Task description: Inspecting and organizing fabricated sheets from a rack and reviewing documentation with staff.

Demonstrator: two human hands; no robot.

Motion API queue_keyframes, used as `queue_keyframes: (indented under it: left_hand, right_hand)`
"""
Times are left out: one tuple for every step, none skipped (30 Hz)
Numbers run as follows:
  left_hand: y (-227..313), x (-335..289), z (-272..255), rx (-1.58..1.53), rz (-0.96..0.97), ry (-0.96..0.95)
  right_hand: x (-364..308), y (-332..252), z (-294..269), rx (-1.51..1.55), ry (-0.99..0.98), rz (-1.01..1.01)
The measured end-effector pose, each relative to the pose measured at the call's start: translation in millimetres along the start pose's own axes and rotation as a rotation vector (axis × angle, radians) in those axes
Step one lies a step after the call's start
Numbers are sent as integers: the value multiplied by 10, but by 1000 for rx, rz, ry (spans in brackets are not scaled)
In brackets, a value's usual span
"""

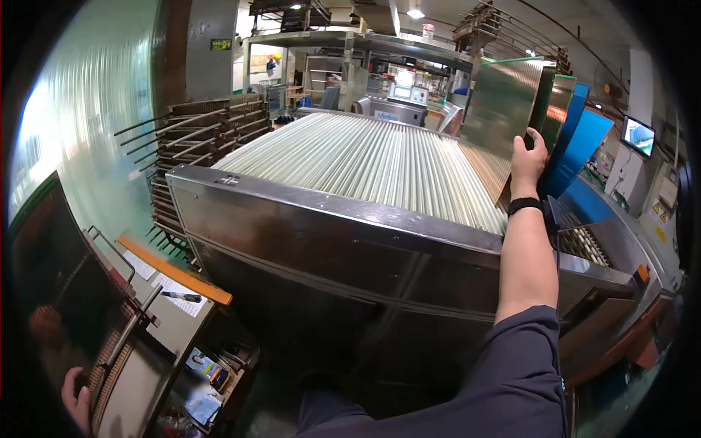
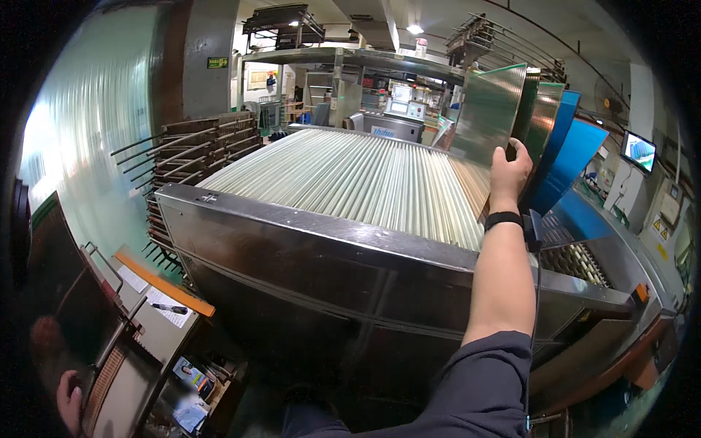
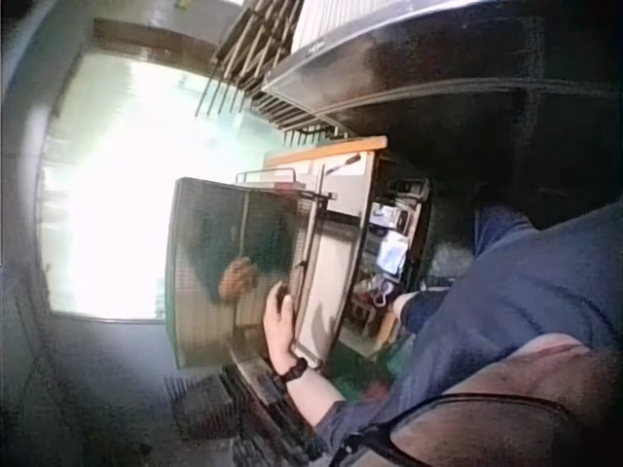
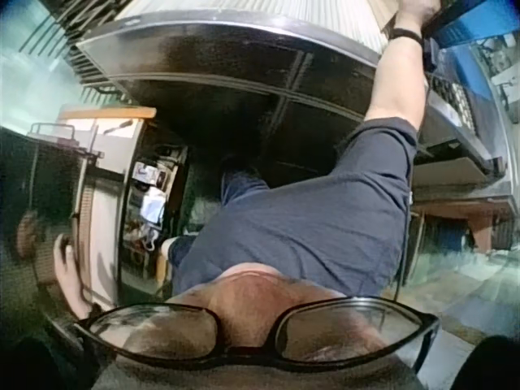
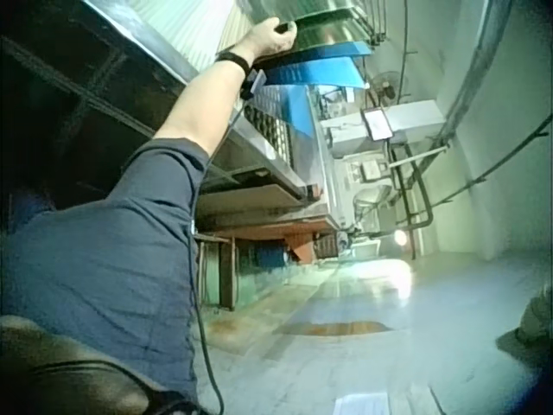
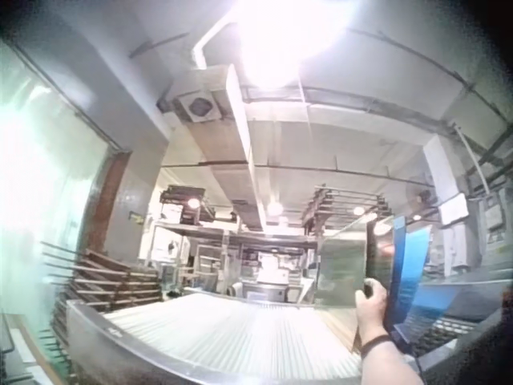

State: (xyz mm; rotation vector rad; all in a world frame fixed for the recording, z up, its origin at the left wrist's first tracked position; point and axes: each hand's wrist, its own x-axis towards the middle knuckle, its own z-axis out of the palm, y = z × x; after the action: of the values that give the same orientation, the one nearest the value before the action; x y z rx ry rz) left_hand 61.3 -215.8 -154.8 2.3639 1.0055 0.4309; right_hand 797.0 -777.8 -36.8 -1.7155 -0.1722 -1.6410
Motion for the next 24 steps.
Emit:
queue_keyframes:
  left_hand:
    - [-59, -4, 0, 5, -16, 6]
    - [-170, 13, -7, -52, -40, 5]
    - [-263, 14, -4, -110, -66, 4]
    - [-324, 23, 34, -110, -74, 7]
    - [-377, 30, 78, -124, -80, 66]
    - [-424, 41, 113, -138, -87, 126]
    - [-502, 75, 118, -139, -98, 128]
    - [-593, 127, 114, -118, -63, 128]
    - [-644, -28, 71, -93, -29, 155]
    - [-615, -48, 76, -94, -49, 166]
    - [-517, -33, 69, -71, -72, 149]
    - [-407, -21, 52, -45, -97, 135]
    - [-315, 42, 82, -133, -105, 125]
    - [-314, 88, 95, -138, -117, 136]
    - [-305, 96, 98, -83, -97, 165]
    - [-301, 60, 82, -24, -82, 197]
    - [-250, 32, 101, -52, -58, 244]
    - [-196, 8, 93, -40, -80, 258]
    - [-123, -25, 63, -30, -71, 235]
    - [-65, -45, 43, -20, -64, 213]
    - [-19, -45, 22, -26, -44, 179]
    - [65, -7, 50, -46, -59, 156]
    - [-31, 62, 90, -105, -29, 119]
    - [103, -32, 49, -89, -104, 116]
  right_hand:
    - [-41, -48, -18, -95, -33, 5]
    - [-87, -88, -17, -190, -64, 8]
    - [-145, -109, 37, -178, -74, 10]
    - [-171, -120, 65, -246, -84, -30]
    - [-195, -132, 100, -314, -95, -70]
    - [-210, -128, 142, -381, -106, -113]
    - [-228, -70, 206, -405, -69, -214]
    - [-201, -6, 239, -397, -77, -218]
    - [-151, 33, 221, -397, -62, -194]
    - [-105, 79, 259, -411, -58, -181]
    - [-57, 123, 279, -456, -148, -168]
    - [-13, 197, 304, -497, -239, -155]
    - [107, 397, 306, -482, -260, -150]
    - [192, 574, 326, -466, -283, -142]
    - [151, 617, 356, -409, -254, -135]
    - [110, 620, 383, -346, -228, -125]
    - [115, 661, 407, -307, -229, -94]
    - [114, 708, 445, -267, -233, -60]
    - [88, 720, 501, -308, -215, -33]
    - [99, 721, 532, -348, -199, -7]
    - [170, 789, 542, -368, -181, -2]
    - [332, 921, 522, -391, -161, 7]
    - [712, 1152, 405, -615, -246, -95]
    - [361, 710, 504, -469, -225, 11]
